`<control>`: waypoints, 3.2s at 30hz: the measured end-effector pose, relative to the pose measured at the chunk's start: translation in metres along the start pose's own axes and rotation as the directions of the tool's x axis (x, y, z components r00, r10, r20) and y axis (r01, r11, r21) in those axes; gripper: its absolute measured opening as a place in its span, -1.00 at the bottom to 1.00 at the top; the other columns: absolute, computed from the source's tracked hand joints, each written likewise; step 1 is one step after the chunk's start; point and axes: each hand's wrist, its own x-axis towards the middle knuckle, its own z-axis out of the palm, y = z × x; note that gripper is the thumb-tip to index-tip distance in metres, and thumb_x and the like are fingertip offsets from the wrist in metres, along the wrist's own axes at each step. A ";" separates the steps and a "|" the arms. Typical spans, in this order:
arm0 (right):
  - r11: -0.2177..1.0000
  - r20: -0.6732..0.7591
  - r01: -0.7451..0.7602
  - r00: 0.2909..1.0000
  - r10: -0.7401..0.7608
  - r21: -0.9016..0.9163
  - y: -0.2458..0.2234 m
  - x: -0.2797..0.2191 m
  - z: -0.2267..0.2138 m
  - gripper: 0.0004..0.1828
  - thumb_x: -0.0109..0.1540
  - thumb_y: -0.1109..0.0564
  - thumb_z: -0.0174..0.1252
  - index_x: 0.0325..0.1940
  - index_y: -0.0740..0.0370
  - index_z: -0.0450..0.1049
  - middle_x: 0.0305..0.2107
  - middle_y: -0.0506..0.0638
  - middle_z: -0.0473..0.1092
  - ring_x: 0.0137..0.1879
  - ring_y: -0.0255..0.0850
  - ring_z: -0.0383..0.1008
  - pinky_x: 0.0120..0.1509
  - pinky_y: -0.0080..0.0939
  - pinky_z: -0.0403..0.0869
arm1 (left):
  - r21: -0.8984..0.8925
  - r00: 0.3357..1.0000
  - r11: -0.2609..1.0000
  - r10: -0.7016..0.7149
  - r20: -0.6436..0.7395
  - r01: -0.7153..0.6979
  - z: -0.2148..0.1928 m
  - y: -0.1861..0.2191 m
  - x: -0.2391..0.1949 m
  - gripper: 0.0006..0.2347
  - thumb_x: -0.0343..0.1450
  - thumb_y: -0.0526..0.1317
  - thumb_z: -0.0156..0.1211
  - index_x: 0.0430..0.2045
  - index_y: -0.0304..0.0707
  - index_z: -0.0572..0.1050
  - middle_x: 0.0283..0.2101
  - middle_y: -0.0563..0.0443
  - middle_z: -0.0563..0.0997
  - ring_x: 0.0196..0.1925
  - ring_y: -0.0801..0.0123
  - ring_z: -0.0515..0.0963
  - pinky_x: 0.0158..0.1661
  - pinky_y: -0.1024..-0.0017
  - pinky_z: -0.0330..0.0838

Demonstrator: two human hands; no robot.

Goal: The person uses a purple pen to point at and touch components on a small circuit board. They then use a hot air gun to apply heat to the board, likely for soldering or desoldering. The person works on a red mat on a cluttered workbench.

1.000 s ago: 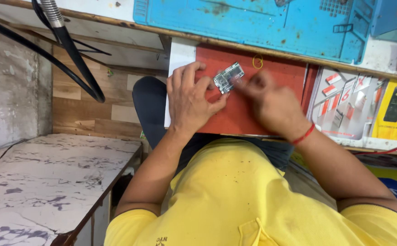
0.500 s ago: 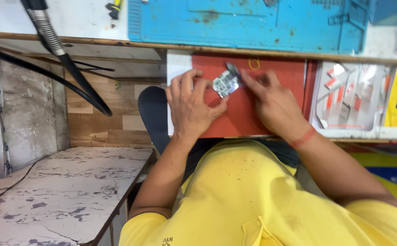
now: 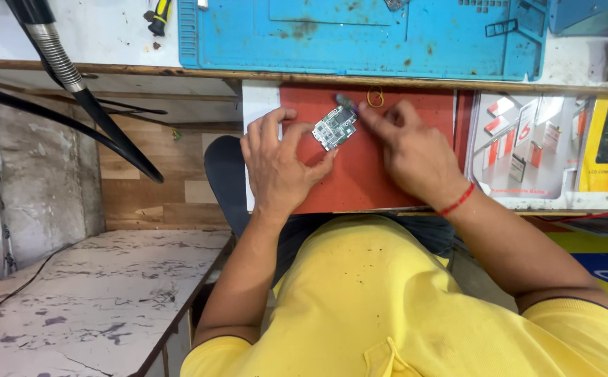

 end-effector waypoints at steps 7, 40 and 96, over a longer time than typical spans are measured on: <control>0.998 0.061 0.036 0.997 -0.040 0.057 0.001 -0.006 -0.004 -0.36 0.23 0.30 0.02 0.41 0.00 0.42 -0.16 0.13 0.39 -0.33 0.11 0.52 -0.28 0.10 0.51 | -0.019 1.000 1.000 -0.013 0.015 0.013 0.001 0.003 0.000 -0.62 0.14 -0.03 0.58 -0.27 -0.10 0.61 0.05 0.06 0.48 0.16 0.13 0.39 0.14 0.12 0.21; 1.000 0.147 -0.015 0.989 0.013 0.012 -0.015 -0.008 -0.005 -0.37 0.25 0.28 -0.04 0.39 -0.17 0.41 -0.13 0.13 0.40 -0.44 0.14 0.51 -0.33 0.10 0.52 | -0.016 1.000 1.000 -0.014 0.010 0.015 0.001 0.001 0.001 -0.59 0.15 -0.04 0.59 -0.21 -0.13 0.59 0.06 0.07 0.48 0.15 0.13 0.40 0.16 0.12 0.23; 0.995 0.188 0.035 0.981 -0.052 0.091 -0.019 -0.020 0.002 -0.29 0.15 0.30 0.00 0.39 -0.12 0.39 -0.16 0.14 0.39 -0.35 0.14 0.54 -0.31 0.12 0.53 | 0.010 0.999 0.999 0.031 0.024 -0.031 -0.003 0.003 0.000 -0.62 0.14 -0.02 0.57 -0.24 -0.11 0.65 0.07 0.05 0.50 0.15 0.11 0.38 0.16 0.09 0.21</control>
